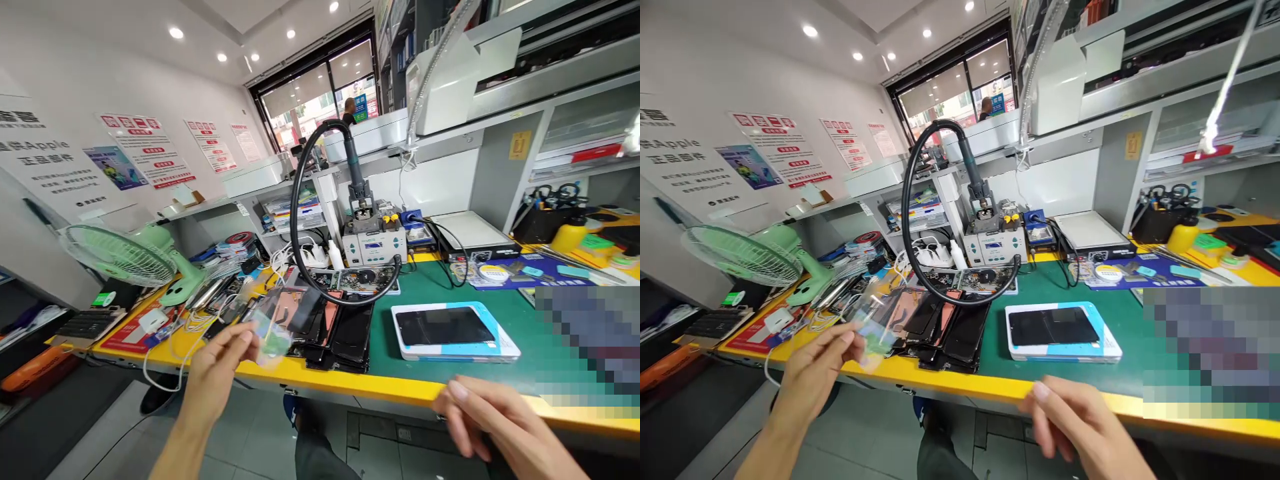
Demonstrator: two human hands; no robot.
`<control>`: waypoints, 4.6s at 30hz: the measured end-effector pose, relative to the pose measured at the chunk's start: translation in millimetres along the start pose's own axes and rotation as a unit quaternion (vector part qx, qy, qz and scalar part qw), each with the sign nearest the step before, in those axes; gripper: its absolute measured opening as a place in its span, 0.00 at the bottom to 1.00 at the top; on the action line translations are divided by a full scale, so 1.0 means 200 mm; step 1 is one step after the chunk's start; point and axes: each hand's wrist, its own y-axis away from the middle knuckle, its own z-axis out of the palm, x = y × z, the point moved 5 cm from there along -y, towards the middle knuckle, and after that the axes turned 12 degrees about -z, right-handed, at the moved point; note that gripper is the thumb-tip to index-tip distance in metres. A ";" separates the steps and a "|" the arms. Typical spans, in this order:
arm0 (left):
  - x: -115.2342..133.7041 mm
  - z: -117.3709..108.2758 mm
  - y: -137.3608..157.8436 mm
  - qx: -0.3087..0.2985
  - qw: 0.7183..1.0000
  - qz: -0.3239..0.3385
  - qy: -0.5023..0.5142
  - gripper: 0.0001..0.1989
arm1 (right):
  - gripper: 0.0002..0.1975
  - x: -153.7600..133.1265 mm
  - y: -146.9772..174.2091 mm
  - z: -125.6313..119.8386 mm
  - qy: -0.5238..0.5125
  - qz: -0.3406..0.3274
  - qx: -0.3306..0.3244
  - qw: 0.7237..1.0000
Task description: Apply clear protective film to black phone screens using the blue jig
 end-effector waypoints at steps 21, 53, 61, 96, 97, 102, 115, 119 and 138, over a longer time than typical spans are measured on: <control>0.05 1.24 0.14 -0.110 0.754 0.592 -0.263 0.14 | 0.15 -0.14 -0.45 -0.69 0.012 0.082 -0.003 0.997; -0.07 1.35 0.10 -0.275 0.826 0.459 -0.180 0.18 | 0.18 0.08 -0.38 -0.86 0.128 0.147 0.148 0.970; -0.10 1.33 0.09 -0.266 0.833 0.445 -0.194 0.16 | 0.22 0.05 -0.38 -0.84 0.164 0.158 0.192 0.955; -0.11 1.36 0.09 -0.280 0.812 0.463 -0.217 0.19 | 0.21 0.04 -0.39 -0.83 0.197 0.133 0.165 0.957; -0.12 1.36 0.09 -0.281 0.813 0.463 -0.215 0.20 | 0.21 0.04 -0.39 -0.83 0.195 0.131 0.163 0.958; -0.12 1.35 0.10 -0.279 0.812 0.464 -0.217 0.20 | 0.21 0.03 -0.38 -0.82 0.199 0.122 0.155 0.960; -0.13 1.35 0.09 -0.276 0.812 0.467 -0.215 0.19 | 0.17 0.03 -0.39 -0.82 0.155 0.113 0.150 0.970; -0.13 1.35 0.09 -0.284 0.797 0.481 -0.231 0.18 | 0.17 0.04 -0.39 -0.83 0.136 0.108 0.151 0.973; -0.17 1.36 0.07 -0.286 0.789 0.493 -0.230 0.18 | 0.12 0.03 -0.40 -0.81 0.113 0.079 0.138 0.981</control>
